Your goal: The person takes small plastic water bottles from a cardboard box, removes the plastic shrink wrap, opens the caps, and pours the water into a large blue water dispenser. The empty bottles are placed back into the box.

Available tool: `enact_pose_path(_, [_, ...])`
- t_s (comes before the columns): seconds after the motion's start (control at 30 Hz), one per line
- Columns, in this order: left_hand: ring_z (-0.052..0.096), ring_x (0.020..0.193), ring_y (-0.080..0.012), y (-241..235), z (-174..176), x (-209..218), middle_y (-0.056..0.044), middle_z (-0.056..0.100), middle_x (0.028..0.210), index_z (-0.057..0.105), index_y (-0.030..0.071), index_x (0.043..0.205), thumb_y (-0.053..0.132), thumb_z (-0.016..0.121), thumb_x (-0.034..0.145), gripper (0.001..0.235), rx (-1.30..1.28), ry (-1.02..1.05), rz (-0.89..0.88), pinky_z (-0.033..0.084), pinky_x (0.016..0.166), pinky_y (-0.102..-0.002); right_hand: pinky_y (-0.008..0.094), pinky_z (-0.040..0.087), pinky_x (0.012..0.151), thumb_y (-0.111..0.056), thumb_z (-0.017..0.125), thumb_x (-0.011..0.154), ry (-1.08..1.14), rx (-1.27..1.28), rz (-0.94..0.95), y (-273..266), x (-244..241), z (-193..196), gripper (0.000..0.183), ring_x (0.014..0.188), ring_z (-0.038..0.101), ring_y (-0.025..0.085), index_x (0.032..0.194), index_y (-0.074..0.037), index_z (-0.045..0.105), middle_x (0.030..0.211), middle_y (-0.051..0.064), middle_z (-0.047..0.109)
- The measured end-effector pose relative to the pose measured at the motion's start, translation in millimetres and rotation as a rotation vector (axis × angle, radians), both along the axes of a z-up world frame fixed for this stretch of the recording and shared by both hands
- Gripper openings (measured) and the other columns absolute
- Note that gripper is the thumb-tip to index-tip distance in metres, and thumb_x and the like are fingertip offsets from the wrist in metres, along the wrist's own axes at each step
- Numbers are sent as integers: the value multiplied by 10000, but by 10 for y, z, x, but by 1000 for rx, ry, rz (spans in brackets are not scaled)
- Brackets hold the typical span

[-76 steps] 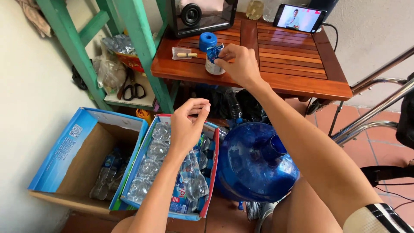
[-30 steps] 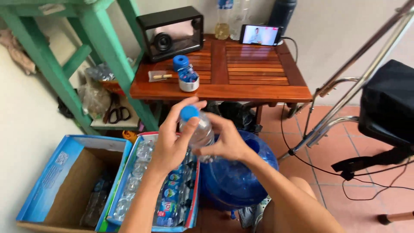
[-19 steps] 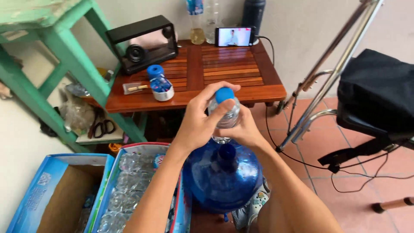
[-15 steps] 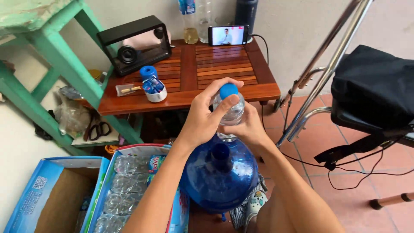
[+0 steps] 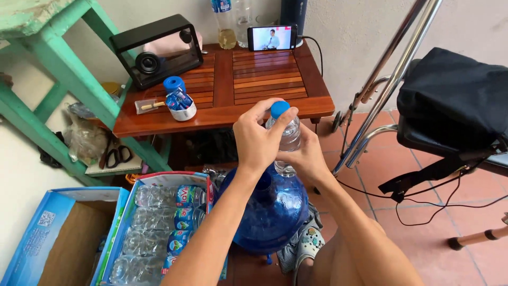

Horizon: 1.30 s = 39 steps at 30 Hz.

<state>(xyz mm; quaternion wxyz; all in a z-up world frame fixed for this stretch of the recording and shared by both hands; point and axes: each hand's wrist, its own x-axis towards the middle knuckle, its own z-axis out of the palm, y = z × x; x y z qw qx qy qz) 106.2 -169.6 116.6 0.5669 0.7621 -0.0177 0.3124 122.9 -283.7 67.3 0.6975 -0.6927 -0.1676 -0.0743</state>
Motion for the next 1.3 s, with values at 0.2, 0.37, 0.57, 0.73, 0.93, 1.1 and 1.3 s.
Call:
enact_pose_path(0.2, [762,821,-197,-57,4,64,-42,759,853,670,118,833,432,933,656,447,-126,-26,137,556,779,-307,374,568,745,-150,988,516,-26,-158,-69,-48,29,-82,523,875,694,170,967,-84,732,835,117,750])
enact_pose_path(0.37, [737,938,-143,12,57,29,11,763,919,706,174,961,426,892,737,386,-104,-40,-83,578,803,-269,337,571,764,-158,994,465,-9,-187,-35,-62,102,-62,559,851,715,161,966,-124,748,831,78,760])
enact_pose_path(0.57, [628,1254,-238,176,9,-109,-99,701,1291,651,94,1337,300,741,952,446,-102,-12,-472,570,984,-424,314,551,828,-47,965,441,4,-136,125,-230,251,-208,584,874,642,145,977,-76,736,853,45,732])
enact_pose_path(0.73, [740,1034,-151,149,-44,-120,-41,778,1033,736,137,1150,361,855,820,416,-109,2,-300,626,833,-317,322,542,825,-52,965,470,0,-203,170,-285,271,-282,566,860,625,146,981,-55,721,851,57,716])
enact_pose_path(0.93, [775,837,-282,95,54,-217,-96,771,887,605,81,826,429,895,626,495,-153,2,49,600,715,-369,410,524,825,-121,943,509,-120,-361,164,-224,228,-173,604,887,636,249,1049,-2,700,908,134,704])
enact_pose_path(1.1, [774,830,-235,109,159,-336,-67,763,884,540,88,810,487,842,657,523,-116,4,81,621,722,-351,350,530,822,-75,971,484,-45,-331,130,-211,166,-185,622,885,646,188,1049,-12,719,890,118,710])
enact_pose_path(1.3, [771,937,-301,466,23,-563,-127,762,958,662,70,970,435,850,766,459,-115,-70,-26,653,722,-375,389,528,824,-132,993,499,-75,-396,88,-246,292,-375,633,880,659,226,1042,-7,692,889,172,698])
